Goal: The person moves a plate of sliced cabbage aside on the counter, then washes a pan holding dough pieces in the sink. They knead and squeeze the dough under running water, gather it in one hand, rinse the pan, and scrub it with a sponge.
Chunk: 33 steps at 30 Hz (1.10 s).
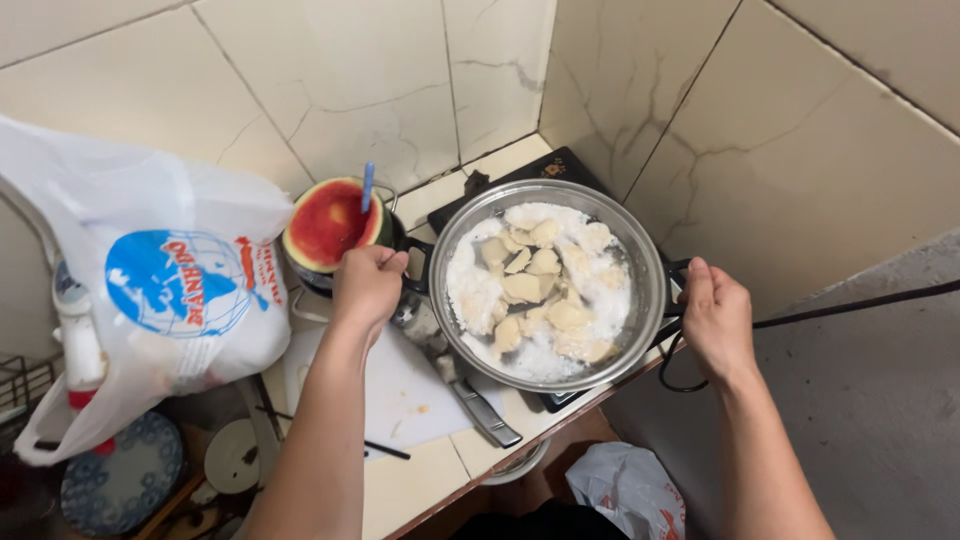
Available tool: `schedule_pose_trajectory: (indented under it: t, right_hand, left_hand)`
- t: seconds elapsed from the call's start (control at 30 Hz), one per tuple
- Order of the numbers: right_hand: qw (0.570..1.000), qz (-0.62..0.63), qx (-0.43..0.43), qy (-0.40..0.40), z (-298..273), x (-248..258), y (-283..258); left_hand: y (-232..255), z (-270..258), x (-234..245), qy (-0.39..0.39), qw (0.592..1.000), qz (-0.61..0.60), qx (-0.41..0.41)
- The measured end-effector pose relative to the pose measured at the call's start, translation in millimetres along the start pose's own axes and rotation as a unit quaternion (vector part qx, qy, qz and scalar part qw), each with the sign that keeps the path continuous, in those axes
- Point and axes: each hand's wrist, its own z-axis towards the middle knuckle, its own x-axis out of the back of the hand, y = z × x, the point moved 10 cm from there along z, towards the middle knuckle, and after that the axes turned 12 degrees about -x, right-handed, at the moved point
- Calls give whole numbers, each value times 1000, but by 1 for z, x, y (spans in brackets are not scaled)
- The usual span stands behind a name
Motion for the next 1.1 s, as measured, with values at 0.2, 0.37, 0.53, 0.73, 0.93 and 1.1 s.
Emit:
schedule_pose_trajectory:
  t: [0.2,0.37,0.53,0.73,0.93,1.1]
  right_hand:
    - [999,-28,-8,-22,-35,-11,-11]
    - [998,-8,-5,-62,-77,-42,-19]
    - [994,-21,4,-106,-127,-85,-24]
    - [984,-83,-4,-155,-195,-143,-32]
    - [969,-103,21,-224,-261,-208,-47]
    - [951,-131,20,-281,-314,-266,-54]
  left_hand:
    - [-35,-43,30,-1,997,-79,13]
    - [-67,-91,82,14,994,-98,41]
    - [-98,-148,148,44,993,-101,42]
    - [-150,-220,221,69,989,-104,76]
    - [-205,-292,291,118,975,-134,131]
    - [-248,-341,347,161,965,-125,167]
